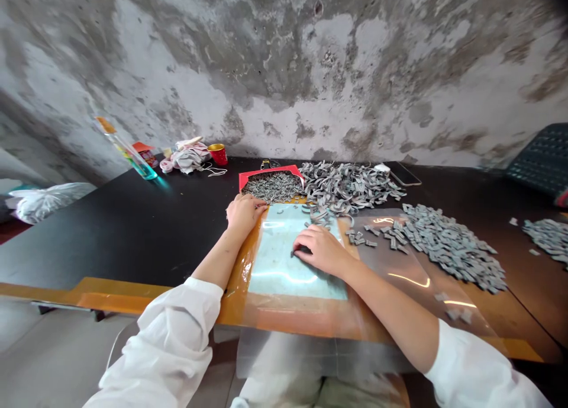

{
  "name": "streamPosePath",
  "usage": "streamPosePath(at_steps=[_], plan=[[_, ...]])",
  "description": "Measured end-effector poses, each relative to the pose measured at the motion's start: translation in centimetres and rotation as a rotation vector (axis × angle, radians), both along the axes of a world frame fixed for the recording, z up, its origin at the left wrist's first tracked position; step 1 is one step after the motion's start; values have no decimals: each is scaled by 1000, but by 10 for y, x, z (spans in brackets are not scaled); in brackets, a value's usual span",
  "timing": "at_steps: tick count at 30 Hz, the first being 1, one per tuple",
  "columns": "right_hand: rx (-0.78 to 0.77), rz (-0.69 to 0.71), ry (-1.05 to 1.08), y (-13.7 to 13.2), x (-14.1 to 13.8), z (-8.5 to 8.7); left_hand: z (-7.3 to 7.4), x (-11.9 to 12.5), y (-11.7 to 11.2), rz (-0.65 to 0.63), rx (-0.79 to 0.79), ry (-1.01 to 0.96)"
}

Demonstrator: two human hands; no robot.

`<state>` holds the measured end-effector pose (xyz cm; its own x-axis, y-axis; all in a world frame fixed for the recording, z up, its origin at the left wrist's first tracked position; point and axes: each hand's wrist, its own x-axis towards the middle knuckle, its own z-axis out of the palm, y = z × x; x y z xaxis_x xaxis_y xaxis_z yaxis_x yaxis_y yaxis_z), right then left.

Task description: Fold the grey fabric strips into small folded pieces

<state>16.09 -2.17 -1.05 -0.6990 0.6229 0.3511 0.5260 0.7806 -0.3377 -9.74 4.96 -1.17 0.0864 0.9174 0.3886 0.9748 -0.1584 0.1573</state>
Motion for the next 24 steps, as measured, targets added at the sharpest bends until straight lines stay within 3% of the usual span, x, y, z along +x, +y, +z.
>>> streamPosePath(at_steps=[2, 5, 9, 14, 17, 22, 24], plan=[[3, -34, 24, 1, 1, 0, 2, 1, -2, 3, 10, -33], [-54, -191, 184, 5, 6, 2, 6, 8, -6, -61, 99, -161], [-139, -335, 384, 16, 17, 5, 6, 32, -15, -427, 54, -295], [-199, -374, 480, 23, 21, 5, -4, 57, -23, -643, -45, -173], [-153, -389, 412, 19, 20, 8, -6, 55, -22, -586, -36, -148], [67, -444, 95, 9, 19, 13, -4, 30, -14, -274, 41, -107], [121, -391, 25, 9, 19, 9, -2, 21, -11, -191, 45, -99]])
